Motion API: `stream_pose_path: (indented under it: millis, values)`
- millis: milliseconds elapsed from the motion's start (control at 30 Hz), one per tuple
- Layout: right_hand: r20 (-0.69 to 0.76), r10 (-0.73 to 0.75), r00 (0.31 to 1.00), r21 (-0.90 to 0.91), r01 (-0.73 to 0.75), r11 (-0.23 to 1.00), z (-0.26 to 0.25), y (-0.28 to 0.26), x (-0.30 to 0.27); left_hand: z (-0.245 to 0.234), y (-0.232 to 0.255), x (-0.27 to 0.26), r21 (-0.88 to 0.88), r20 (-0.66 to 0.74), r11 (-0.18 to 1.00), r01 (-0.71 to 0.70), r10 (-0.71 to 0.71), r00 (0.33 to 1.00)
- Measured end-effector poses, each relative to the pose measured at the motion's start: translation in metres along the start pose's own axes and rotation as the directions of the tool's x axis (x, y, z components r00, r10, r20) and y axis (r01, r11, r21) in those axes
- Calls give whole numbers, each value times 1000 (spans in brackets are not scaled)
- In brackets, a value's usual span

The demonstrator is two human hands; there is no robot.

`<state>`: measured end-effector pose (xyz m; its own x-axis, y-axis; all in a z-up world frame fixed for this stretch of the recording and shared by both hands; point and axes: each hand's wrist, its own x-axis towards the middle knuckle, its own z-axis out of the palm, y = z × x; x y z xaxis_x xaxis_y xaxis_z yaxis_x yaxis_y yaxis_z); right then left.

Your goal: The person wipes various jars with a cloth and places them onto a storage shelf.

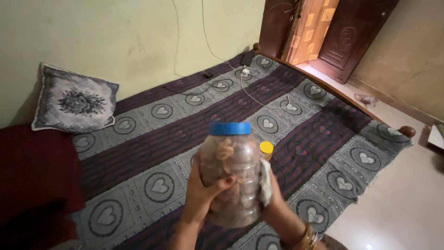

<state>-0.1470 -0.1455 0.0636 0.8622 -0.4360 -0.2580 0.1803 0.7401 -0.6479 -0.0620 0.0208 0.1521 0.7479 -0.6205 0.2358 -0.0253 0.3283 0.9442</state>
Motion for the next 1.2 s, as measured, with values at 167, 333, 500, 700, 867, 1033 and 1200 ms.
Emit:
stream_pose_path:
  millis: [167,333,500,700,867,1033,1200]
  values:
    - [420,163,893,-19,-171,985,18,-19,-31,-1,-31,-7,-730,447,489,477,-187,875]
    - [416,-171,893,27,176,984,45,-42,-59,-17,-30,9,-345,168,894,286,-241,956]
    - [-8,-207,978,-98,205,974,81,-51,-80,5,44,-11,116,80,955,273,-283,956]
    - [140,-370,918,-329,396,857,69,-26,-79,-3,82,-47,-79,30,949,305,-304,952]
    - [608,-440,660,-584,748,314,57,-2,-43,-31,86,-78,-579,155,753,312,-275,949]
    - [136,-244,960,-625,274,731,89,-2,-67,-50,113,-104,-456,4,879,140,-155,988]
    - [368,-145,918,-560,344,754,136,6,-177,-59,121,-128,-175,-194,979,102,-136,972]
